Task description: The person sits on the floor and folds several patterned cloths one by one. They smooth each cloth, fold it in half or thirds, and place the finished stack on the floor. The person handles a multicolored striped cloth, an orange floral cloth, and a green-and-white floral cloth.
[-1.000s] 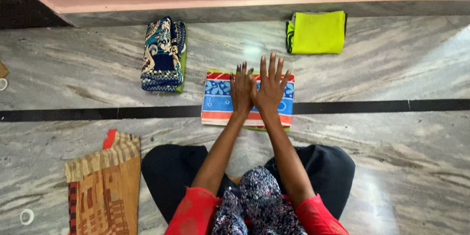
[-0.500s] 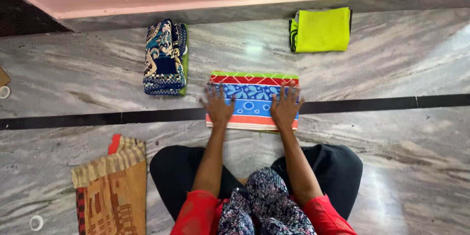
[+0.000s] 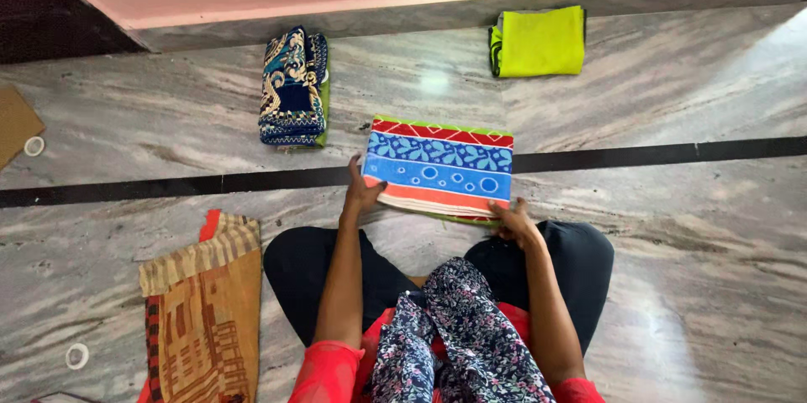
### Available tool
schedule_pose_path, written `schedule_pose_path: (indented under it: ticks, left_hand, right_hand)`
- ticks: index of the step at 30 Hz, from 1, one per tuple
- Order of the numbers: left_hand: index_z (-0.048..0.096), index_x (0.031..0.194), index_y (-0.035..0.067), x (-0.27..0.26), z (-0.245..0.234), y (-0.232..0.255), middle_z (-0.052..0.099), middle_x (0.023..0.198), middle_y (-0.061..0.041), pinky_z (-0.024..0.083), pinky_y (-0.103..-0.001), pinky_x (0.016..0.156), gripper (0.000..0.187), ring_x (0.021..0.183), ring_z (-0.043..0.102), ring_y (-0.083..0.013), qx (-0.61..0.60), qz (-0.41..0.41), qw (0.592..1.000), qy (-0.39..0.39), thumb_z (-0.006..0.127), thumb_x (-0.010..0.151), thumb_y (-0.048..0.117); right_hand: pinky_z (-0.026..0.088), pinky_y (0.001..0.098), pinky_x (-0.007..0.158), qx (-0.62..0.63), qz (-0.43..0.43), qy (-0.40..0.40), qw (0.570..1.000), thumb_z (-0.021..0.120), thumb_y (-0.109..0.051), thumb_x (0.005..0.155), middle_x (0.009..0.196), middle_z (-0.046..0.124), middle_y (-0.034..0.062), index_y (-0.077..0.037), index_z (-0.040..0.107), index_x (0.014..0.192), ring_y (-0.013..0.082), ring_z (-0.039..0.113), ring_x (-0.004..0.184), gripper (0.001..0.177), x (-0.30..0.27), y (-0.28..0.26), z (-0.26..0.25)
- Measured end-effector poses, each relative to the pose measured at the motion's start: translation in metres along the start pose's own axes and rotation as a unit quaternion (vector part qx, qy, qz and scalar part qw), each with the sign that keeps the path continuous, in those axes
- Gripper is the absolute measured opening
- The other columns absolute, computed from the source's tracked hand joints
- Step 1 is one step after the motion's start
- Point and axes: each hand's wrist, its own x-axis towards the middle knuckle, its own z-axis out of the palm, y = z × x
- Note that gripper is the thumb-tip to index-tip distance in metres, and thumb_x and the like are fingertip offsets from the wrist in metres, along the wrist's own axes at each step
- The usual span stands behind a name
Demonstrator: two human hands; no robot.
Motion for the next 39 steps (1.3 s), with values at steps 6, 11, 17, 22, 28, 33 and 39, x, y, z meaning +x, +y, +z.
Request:
schedule_pose_path:
  ticks: [6, 11, 17, 22, 28, 33, 39]
  left_hand:
    - [0.061, 0.146, 0.005, -0.01, -0.019, 0.026, 0.07, 0.136, -0.015, 0.053, -0.034, 0.106, 0.05, 0.127, 0.063, -0.0246, -0.151, 0.21, 0.958, -0.122, 0.08, 0.1, 0.008]
    - [0.052, 0.132, 0.017, -0.038, -0.03, 0.042, 0.064, 0.123, -0.001, 0.057, -0.027, 0.097, 0.072, 0.114, 0.063, -0.0107, -0.312, 0.119, 0.922, -0.198, 0.085, 0.071, -0.002]
    - [0.068, 0.122, 0.012, -0.054, -0.044, 0.076, 0.077, 0.111, -0.009, 0.057, -0.03, 0.083, 0.047, 0.093, 0.071, -0.0156, -0.045, 0.14, 0.989, 0.02, 0.085, 0.078, 0.006]
    - [0.07, 0.102, 0.006, -0.055, -0.081, 0.106, 0.071, 0.091, -0.009, 0.052, -0.032, 0.075, 0.043, 0.083, 0.064, -0.0175, 0.048, 0.353, 0.927, 0.121, 0.091, 0.067, 0.022]
    - [0.075, 0.099, 0.001, 0.02, -0.089, 0.114, 0.07, 0.083, -0.008, 0.047, -0.032, 0.068, 0.038, 0.076, 0.056, -0.0122, -0.085, 0.154, 0.984, 0.004, 0.079, 0.097, 0.039]
    - [0.074, 0.105, 0.003, 0.066, -0.04, 0.094, 0.074, 0.096, -0.012, 0.052, -0.042, 0.077, 0.035, 0.089, 0.068, -0.0275, -0.011, 0.079, 0.981, 0.176, 0.075, 0.09, 0.034]
    - [0.066, 0.123, 0.009, 0.032, 0.059, 0.089, 0.072, 0.123, -0.01, 0.052, -0.047, 0.107, 0.03, 0.119, 0.065, -0.0312, 0.081, 0.164, 0.966, 0.181, 0.054, 0.097, 0.019]
  right_hand:
    - [0.048, 0.0238, 0.058, 0.16, -0.342, -0.066, 0.923, 0.056, -0.023, 0.116, 0.109, 0.072, 0.0159, -0.007, 0.055, 0.157, 0.0127, 0.054, 0.072, 0.043, 0.003, 0.003, -0.017]
    - [0.058, 0.0283, 0.081, 0.177, -0.399, -0.132, 0.89, 0.061, 0.005, 0.074, 0.141, 0.061, 0.0051, -0.023, 0.056, 0.149, 0.0151, 0.066, 0.103, 0.081, -0.021, -0.008, -0.042]
    - [0.048, 0.041, 0.1, -0.184, -0.511, 0.158, 0.825, 0.09, -0.011, 0.07, 0.126, 0.064, 0.0081, -0.015, 0.066, 0.128, 0.0221, 0.057, 0.119, 0.063, -0.04, -0.035, -0.057]
    - [0.051, 0.0374, 0.096, -0.082, -0.582, 0.085, 0.805, 0.082, -0.014, 0.08, 0.121, 0.069, 0.0095, -0.006, 0.069, 0.123, 0.0213, 0.061, 0.114, 0.045, -0.018, -0.066, -0.073]
    - [0.054, 0.0271, 0.081, 0.184, -0.372, -0.145, 0.898, 0.068, -0.027, 0.103, 0.104, 0.071, 0.0036, 0.001, 0.067, 0.12, 0.0099, 0.065, 0.09, 0.032, 0.034, -0.125, -0.091]
    - [0.053, 0.0386, 0.087, 0.049, -0.351, 0.031, 0.935, 0.057, -0.029, 0.108, 0.112, 0.069, 0.0141, 0.0, 0.065, 0.126, 0.0258, 0.065, 0.099, 0.035, 0.071, -0.145, -0.072]
    - [0.043, 0.0518, 0.109, -0.111, -0.551, 0.317, 0.764, 0.05, -0.026, 0.111, 0.135, 0.062, 0.0244, -0.001, 0.059, 0.136, 0.0437, 0.057, 0.125, 0.036, 0.014, -0.165, -0.013]
